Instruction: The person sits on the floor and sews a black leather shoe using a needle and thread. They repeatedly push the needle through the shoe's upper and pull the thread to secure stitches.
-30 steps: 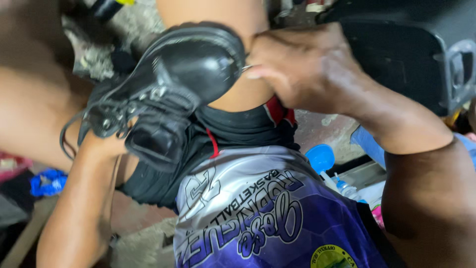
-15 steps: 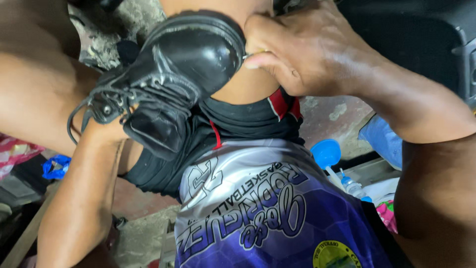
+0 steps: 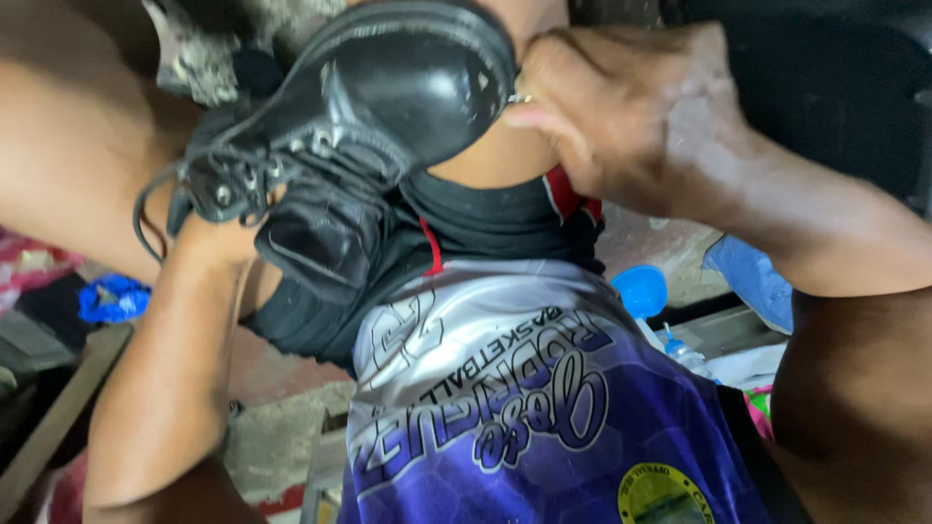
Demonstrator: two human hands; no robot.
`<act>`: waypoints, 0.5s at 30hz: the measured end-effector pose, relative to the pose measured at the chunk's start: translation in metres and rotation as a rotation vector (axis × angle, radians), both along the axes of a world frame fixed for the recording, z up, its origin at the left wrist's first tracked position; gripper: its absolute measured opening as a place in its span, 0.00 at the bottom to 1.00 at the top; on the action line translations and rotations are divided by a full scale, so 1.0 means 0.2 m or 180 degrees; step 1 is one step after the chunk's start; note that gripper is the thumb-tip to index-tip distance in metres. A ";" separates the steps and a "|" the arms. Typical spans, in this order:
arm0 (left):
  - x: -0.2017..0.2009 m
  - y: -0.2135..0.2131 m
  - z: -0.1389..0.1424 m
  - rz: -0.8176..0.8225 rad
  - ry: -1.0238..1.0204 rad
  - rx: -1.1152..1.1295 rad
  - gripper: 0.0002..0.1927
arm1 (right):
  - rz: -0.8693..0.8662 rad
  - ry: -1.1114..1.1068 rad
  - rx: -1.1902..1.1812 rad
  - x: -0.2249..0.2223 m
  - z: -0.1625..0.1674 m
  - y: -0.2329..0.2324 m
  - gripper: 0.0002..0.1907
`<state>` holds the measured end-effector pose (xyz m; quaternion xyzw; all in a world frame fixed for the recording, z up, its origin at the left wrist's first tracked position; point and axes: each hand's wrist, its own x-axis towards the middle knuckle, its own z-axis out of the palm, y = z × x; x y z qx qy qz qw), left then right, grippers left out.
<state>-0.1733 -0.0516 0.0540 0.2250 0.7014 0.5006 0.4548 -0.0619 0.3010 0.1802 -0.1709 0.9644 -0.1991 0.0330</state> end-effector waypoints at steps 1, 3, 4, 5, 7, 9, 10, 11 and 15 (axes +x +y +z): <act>-0.01 0.00 -0.01 -0.0016 -0.0001 0.0009 0.21 | 0.0039 0.0004 0.0047 0.00 0.00 0.00 0.11; -0.01 0.01 -0.03 -0.0011 0.0010 0.0028 0.21 | 0.0157 0.0034 0.0092 0.00 0.00 0.01 0.12; -0.01 0.00 -0.04 0.0007 0.0007 0.0040 0.21 | 0.0186 0.0059 0.0094 0.00 0.00 0.02 0.11; -0.01 0.00 -0.04 0.0021 0.0012 0.0043 0.21 | 0.0215 0.0085 0.0096 0.00 -0.01 0.03 0.11; 0.00 -0.02 -0.05 0.0065 0.0006 0.0066 0.20 | 0.0239 0.0099 0.0138 0.03 -0.03 0.04 0.09; 0.01 -0.04 -0.05 0.0111 0.0002 0.0065 0.20 | 0.0325 0.0187 0.0302 0.05 -0.05 0.04 0.09; 0.01 -0.05 -0.05 0.0134 0.0010 0.0076 0.20 | 0.0352 0.0252 0.0451 0.06 -0.06 0.04 0.09; 0.02 -0.05 -0.05 0.0142 0.0004 0.0096 0.20 | 0.0379 0.0318 0.0598 0.06 -0.07 0.04 0.09; 0.03 -0.03 -0.07 0.0154 0.0021 0.0125 0.20 | 0.0503 0.0376 0.0916 0.09 -0.08 0.03 0.10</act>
